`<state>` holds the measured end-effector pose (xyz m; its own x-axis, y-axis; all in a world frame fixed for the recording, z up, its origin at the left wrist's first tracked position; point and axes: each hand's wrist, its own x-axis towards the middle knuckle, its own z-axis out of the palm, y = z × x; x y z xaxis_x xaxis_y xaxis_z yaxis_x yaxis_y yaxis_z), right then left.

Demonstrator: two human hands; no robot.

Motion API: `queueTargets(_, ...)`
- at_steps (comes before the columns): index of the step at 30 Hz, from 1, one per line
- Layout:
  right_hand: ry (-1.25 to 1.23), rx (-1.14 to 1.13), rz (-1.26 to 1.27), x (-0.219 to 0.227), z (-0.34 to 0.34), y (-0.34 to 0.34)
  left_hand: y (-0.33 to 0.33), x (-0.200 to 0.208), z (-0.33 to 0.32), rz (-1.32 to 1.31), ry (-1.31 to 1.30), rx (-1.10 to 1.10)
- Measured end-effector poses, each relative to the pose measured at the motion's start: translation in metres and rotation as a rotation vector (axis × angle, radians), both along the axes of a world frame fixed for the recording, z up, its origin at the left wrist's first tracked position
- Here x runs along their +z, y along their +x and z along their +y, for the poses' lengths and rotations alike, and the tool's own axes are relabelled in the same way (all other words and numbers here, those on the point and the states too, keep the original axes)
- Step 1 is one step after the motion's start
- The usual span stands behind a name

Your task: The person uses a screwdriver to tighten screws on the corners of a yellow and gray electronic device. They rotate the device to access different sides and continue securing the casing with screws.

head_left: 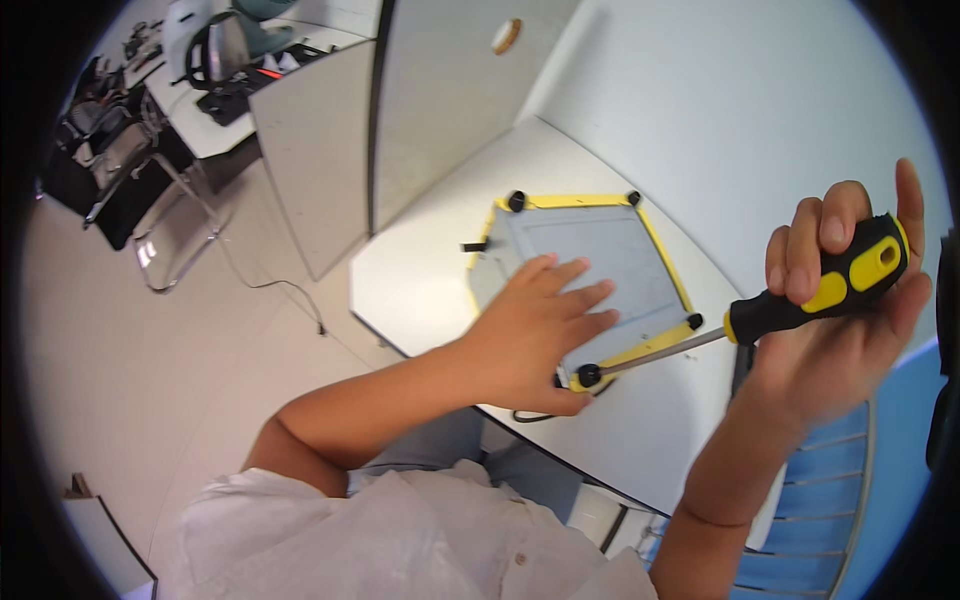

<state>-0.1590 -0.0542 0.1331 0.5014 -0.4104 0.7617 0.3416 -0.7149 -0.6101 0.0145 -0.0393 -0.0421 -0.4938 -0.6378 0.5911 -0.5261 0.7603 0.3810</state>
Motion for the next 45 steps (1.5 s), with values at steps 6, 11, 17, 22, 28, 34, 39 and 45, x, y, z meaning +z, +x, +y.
queueTargets(6,-0.171,-0.403,0.241,0.015,-0.002,-0.031,-0.002,-0.001,0.002,-0.012,-0.011,0.018)
queueTargets(11,-0.062,-0.412,0.045,0.003,-0.003,-0.034,-0.003,-0.002,0.0,-0.014,-0.024,0.022)
queueTargets(17,-0.1,-0.312,-0.051,-0.003,0.017,0.007,-0.001,-0.007,0.001,0.041,-0.055,-0.004)
queueTargets(22,-0.178,-0.558,0.223,0.018,0.037,-0.001,-0.008,-0.005,0.003,0.073,-0.053,-0.025)
queueTargets(28,-0.202,-0.445,0.212,0.013,0.02,0.0,0.001,-0.009,0.0,0.022,-0.101,0.016)
queueTargets(34,-0.036,-0.073,-0.042,-0.009,0.002,0.013,-0.002,0.008,0.001,-0.056,0.02,0.025)
queueTargets(39,-0.026,0.014,-0.099,-0.017,-0.001,0.011,-0.006,0.006,0.003,-0.031,0.027,0.027)
queueTargets(45,-0.031,0.079,-0.101,-0.017,-0.004,0.008,-0.003,0.006,0.003,-0.041,0.002,0.037)
